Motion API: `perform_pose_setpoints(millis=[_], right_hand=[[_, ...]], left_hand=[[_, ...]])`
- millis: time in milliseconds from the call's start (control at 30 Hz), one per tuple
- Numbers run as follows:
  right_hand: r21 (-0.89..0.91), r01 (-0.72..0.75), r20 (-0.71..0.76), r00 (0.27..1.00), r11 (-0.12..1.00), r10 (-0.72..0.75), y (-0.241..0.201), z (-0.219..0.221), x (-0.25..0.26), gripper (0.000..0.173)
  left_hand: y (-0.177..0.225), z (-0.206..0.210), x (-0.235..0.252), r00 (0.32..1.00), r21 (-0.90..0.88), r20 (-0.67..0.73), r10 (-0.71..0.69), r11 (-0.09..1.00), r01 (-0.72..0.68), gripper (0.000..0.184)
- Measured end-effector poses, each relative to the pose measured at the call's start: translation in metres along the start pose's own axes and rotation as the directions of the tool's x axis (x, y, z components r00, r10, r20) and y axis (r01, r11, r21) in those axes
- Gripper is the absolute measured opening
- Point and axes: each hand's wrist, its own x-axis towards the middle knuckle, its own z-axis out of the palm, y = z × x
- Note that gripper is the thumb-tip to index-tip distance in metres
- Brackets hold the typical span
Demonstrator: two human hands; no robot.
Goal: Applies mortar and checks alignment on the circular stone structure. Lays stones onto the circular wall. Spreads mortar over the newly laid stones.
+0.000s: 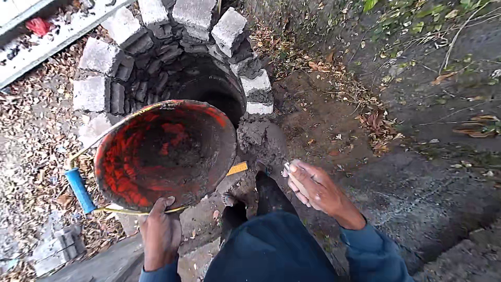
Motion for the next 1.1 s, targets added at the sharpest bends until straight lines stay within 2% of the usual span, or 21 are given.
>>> perform_pose_setpoints(millis=[133,233,333,433,533,633,700,767,833,900,1000,1100], right_hand=[[0.117,-0.073,-0.238,0.966,0.99,0.099,0.073,-0.009,0.06,0.033],[0.219,-0.106,-0.417,0.889,0.97,0.191,0.126,0.006,0.109,0.032],[0.108,-0.188,-0.607,0.765,0.976,0.215,0.171,0.03,0.157,0.036],[-0.013,-0.344,-0.699,0.675,0.939,0.238,0.198,0.052,0.204,0.041],[-0.052,-0.478,-0.717,0.629,0.877,0.301,0.214,0.063,0.232,0.046],[-0.053,-0.399,-0.765,0.606,0.915,0.22,0.212,0.064,0.226,0.045],[0.067,-0.263,-0.738,0.637,0.962,0.226,0.212,0.054,0.212,0.046],[0.346,-0.129,-0.63,0.703,0.93,0.331,0.21,0.037,0.203,0.05],[0.553,-0.141,-0.475,0.757,0.821,0.449,0.211,0.026,0.201,0.054],[0.611,-0.217,-0.382,0.762,0.761,0.524,0.213,0.025,0.204,0.057],[0.543,-0.298,-0.399,0.732,0.785,0.553,0.213,0.031,0.212,0.057],[0.227,-0.451,-0.488,0.714,0.863,0.501,0.21,0.035,0.22,0.059]], left_hand=[[-0.011,0.032,0.035,1.0,0.037,0.012,0.017,0.999,-0.018,0.024],[-0.018,0.048,0.054,1.0,0.044,0.031,-0.003,0.999,0.002,0.025],[-0.028,0.057,0.071,0.998,0.086,0.061,-0.022,0.996,0.016,0.025],[-0.039,0.067,0.092,0.995,0.152,0.097,-0.037,0.988,0.022,0.025],[-0.049,0.07,0.109,0.99,0.191,0.124,-0.067,0.981,0.042,0.022],[-0.053,0.069,0.118,0.983,0.21,0.156,-0.099,0.976,0.065,0.025],[-0.054,0.066,0.119,0.98,0.218,0.168,-0.107,0.974,0.069,0.026],[-0.054,0.065,0.121,0.975,0.227,0.193,-0.112,0.972,0.067,0.029],[-0.052,0.065,0.121,0.972,0.218,0.208,-0.109,0.974,0.063,0.032],[-0.05,0.066,0.12,0.971,0.211,0.212,-0.109,0.975,0.064,0.031],[-0.048,0.066,0.12,0.969,0.202,0.219,-0.112,0.977,0.067,0.029],[-0.05,0.069,0.118,0.969,0.195,0.226,-0.103,0.979,0.058,0.03]])
